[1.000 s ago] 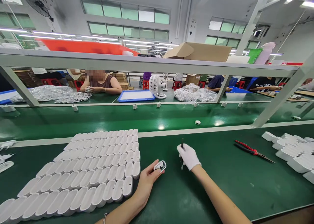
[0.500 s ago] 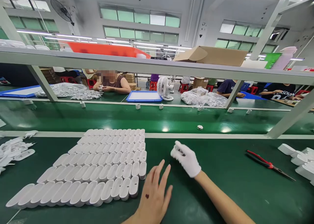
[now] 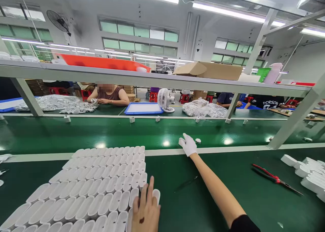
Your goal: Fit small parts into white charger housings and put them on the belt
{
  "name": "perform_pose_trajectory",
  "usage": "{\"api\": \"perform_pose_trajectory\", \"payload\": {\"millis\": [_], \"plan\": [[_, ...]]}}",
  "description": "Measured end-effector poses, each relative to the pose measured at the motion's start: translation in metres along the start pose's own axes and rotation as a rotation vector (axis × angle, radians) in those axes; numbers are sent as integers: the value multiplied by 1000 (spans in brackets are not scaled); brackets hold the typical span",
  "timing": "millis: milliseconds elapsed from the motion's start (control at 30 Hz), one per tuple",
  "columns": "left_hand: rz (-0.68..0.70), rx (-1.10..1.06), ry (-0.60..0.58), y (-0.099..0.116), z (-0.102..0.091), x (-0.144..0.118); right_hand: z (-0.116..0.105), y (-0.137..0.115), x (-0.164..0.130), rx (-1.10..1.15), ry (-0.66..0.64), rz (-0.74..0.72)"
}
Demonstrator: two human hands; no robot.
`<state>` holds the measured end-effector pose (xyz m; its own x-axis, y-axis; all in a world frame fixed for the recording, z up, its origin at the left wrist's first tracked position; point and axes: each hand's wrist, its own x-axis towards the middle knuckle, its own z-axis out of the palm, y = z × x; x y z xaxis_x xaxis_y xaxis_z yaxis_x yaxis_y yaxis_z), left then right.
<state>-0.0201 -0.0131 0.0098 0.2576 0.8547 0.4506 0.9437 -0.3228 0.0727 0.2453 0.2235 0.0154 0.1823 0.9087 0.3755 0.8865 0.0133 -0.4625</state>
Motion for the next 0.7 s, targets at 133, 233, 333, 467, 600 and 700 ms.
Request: {"api": "perform_pose_trajectory", "payload": {"millis": [133, 233, 333, 467, 600, 700], "plan": [[-9, -318, -200, 19, 5, -2, -15, 22, 5, -108, 59, 200], [-141, -633, -298, 24, 10, -7, -22, 31, 11, -134, -7, 275], [-278, -870, -311, 26, 9, -11, -23, 26, 3, -85, -56, 206], [-364, -1002, -327, 27, 9, -12, -29, 11, -43, 53, -149, 7], [-268, -1007, -293, 27, 15, -17, -44, 4, -104, 135, -305, -187], [-209, -972, -287, 26, 18, -21, -50, 2, -131, 158, -313, -240]]}}
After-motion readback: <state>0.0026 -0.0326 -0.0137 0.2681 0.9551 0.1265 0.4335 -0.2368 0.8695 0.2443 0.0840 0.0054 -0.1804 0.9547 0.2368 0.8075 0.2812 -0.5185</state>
